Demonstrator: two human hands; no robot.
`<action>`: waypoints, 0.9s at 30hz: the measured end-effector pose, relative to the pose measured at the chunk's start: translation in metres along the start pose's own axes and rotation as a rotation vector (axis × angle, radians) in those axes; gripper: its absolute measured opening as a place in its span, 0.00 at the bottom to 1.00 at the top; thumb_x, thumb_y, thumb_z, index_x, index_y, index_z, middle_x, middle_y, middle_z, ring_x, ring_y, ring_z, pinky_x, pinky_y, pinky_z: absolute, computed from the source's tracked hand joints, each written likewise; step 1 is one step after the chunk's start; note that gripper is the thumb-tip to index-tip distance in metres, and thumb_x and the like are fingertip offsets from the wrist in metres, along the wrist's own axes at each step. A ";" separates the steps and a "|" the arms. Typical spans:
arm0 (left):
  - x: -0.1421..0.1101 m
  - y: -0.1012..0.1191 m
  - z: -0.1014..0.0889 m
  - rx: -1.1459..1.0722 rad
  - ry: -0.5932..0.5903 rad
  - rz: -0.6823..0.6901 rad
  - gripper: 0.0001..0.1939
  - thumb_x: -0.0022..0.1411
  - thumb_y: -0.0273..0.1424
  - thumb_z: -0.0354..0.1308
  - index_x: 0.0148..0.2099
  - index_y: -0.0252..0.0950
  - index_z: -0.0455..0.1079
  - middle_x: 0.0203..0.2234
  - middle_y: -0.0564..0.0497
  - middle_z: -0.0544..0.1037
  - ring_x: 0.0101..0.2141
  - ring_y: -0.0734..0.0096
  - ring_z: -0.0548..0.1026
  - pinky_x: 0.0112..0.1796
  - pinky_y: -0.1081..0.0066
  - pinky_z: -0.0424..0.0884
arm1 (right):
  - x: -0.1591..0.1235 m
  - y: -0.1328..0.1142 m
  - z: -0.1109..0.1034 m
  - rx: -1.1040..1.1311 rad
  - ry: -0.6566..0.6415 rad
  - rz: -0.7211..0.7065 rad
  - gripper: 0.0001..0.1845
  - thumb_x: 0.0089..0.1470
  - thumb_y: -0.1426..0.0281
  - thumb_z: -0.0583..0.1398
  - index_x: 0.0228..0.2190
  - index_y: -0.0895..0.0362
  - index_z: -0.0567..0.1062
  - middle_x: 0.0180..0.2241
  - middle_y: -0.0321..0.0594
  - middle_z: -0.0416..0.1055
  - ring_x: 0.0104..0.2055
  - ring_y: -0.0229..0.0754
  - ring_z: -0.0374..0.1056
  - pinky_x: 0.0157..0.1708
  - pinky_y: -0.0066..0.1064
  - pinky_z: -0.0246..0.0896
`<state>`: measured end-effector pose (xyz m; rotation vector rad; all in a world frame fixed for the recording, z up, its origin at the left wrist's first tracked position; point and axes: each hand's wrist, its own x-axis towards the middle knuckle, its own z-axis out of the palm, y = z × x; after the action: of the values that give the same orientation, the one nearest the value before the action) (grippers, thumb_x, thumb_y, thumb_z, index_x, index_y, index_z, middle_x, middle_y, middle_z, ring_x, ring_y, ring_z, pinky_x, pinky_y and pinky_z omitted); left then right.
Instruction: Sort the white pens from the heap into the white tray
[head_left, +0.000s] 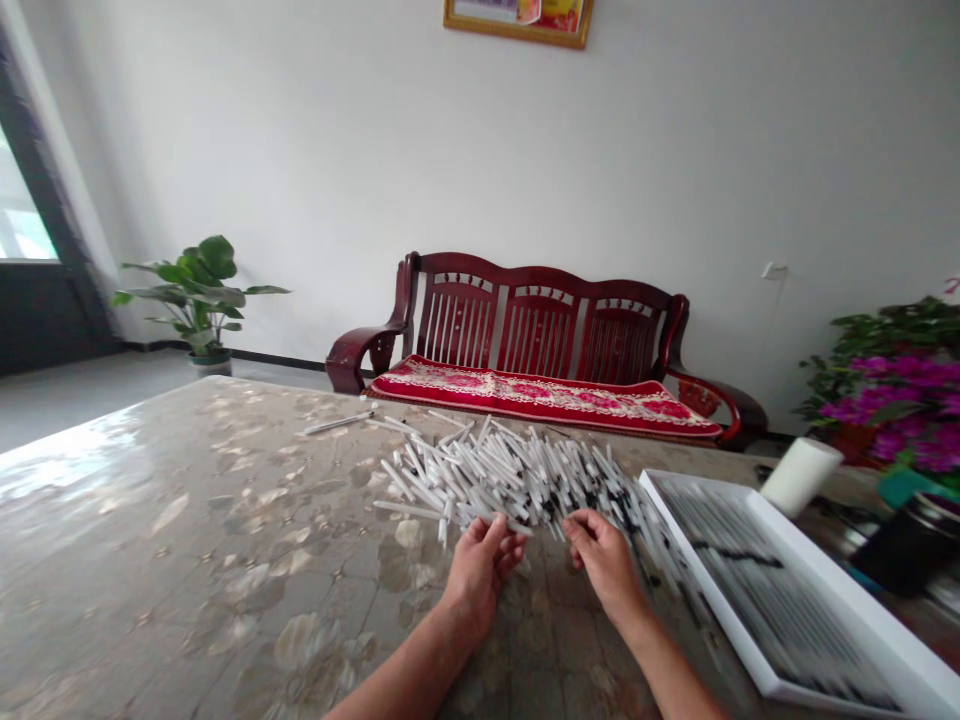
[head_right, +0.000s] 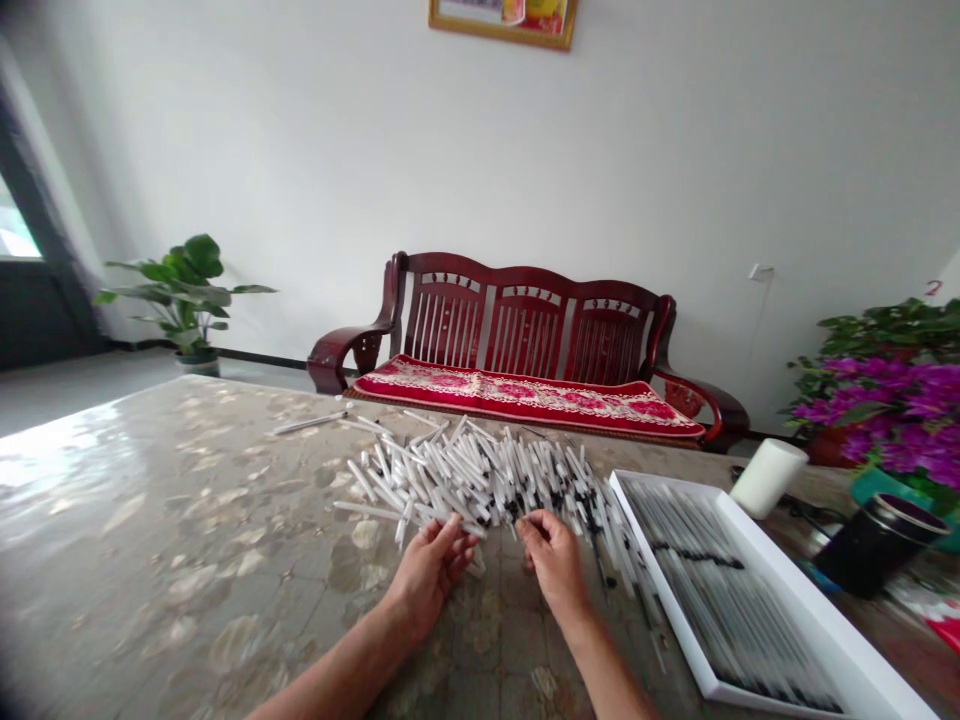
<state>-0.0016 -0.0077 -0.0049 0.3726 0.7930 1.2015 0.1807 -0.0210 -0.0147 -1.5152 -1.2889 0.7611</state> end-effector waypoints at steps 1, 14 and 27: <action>0.002 0.002 0.000 -0.020 0.024 0.017 0.11 0.58 0.26 0.67 0.28 0.35 0.67 0.20 0.54 0.75 0.23 0.75 0.78 0.25 0.79 0.75 | 0.004 0.001 -0.001 -0.078 0.030 -0.037 0.19 0.50 0.49 0.60 0.31 0.51 0.74 0.24 0.36 0.71 0.26 0.43 0.67 0.26 0.32 0.62; 0.010 0.004 -0.006 -0.071 0.100 0.084 0.11 0.56 0.27 0.68 0.29 0.35 0.67 0.21 0.54 0.74 0.24 0.74 0.78 0.26 0.77 0.75 | 0.041 -0.022 -0.002 -0.701 -0.012 -0.208 0.17 0.52 0.80 0.56 0.39 0.54 0.80 0.42 0.42 0.79 0.45 0.43 0.74 0.45 0.30 0.63; 0.011 0.000 -0.005 0.012 0.060 0.075 0.16 0.47 0.34 0.74 0.28 0.35 0.68 0.20 0.55 0.74 0.23 0.74 0.77 0.26 0.76 0.74 | 0.022 0.033 -0.051 -0.764 0.129 -0.125 0.18 0.55 0.77 0.54 0.39 0.55 0.81 0.43 0.44 0.79 0.45 0.47 0.75 0.47 0.35 0.65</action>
<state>-0.0038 0.0015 -0.0119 0.3807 0.8448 1.2838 0.2441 -0.0123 -0.0254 -2.0033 -1.6530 0.0616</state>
